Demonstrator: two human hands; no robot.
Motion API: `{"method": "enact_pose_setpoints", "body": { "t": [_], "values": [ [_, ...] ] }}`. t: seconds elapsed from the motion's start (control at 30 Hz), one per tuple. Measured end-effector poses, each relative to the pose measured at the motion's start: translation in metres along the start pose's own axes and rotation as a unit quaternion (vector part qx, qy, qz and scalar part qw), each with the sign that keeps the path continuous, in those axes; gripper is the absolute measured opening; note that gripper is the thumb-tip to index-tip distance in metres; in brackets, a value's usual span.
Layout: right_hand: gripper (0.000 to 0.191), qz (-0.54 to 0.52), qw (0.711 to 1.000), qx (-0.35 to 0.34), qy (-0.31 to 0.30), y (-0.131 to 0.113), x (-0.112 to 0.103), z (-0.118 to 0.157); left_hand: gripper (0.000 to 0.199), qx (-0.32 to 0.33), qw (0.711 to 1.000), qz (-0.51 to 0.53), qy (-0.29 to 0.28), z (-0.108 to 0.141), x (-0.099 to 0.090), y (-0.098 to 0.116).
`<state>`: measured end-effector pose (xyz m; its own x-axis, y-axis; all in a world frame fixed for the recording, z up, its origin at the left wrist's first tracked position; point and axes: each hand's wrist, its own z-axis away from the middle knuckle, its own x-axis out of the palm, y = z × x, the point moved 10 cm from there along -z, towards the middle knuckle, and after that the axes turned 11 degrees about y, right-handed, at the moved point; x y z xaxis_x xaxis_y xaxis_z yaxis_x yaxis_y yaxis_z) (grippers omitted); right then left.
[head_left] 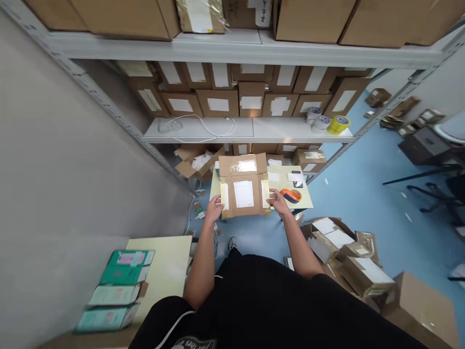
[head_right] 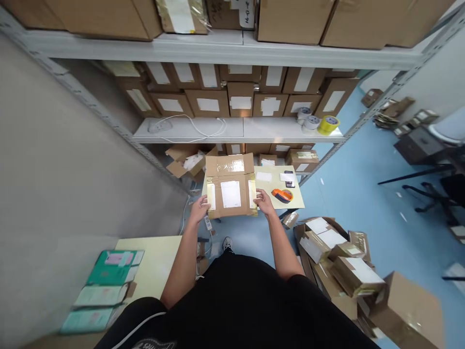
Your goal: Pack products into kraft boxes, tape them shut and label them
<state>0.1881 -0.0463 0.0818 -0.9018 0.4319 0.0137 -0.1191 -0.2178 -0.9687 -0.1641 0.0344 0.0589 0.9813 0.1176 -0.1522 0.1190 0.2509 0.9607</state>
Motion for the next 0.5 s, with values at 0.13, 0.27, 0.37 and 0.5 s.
{"method": "enact_pose_setpoints", "body": {
  "t": [0.13, 0.27, 0.37, 0.5],
  "values": [
    [0.058, 0.016, 0.998, -0.001, 0.064, -0.003, 0.002, -0.021, 0.048, -0.01, 0.999, -0.009, -0.038, -0.051, 0.022, 0.002],
    [0.058, 0.032, 0.995, 0.011, 0.098, 0.005, 0.008, -0.038, 0.043, -0.03, 0.997, -0.028, -0.059, -0.091, 0.035, -0.002],
    [0.057, 0.049, 0.992, 0.009, 0.114, 0.014, 0.007, -0.057, 0.048, -0.054, 0.995, -0.023, -0.081, -0.107, 0.048, -0.009],
    [0.057, 0.138, 0.982, 0.009, 0.126, 0.034, -0.002, -0.091, 0.041, -0.063, 0.992, -0.045, -0.095, -0.116, 0.066, -0.016]
  ]
}}
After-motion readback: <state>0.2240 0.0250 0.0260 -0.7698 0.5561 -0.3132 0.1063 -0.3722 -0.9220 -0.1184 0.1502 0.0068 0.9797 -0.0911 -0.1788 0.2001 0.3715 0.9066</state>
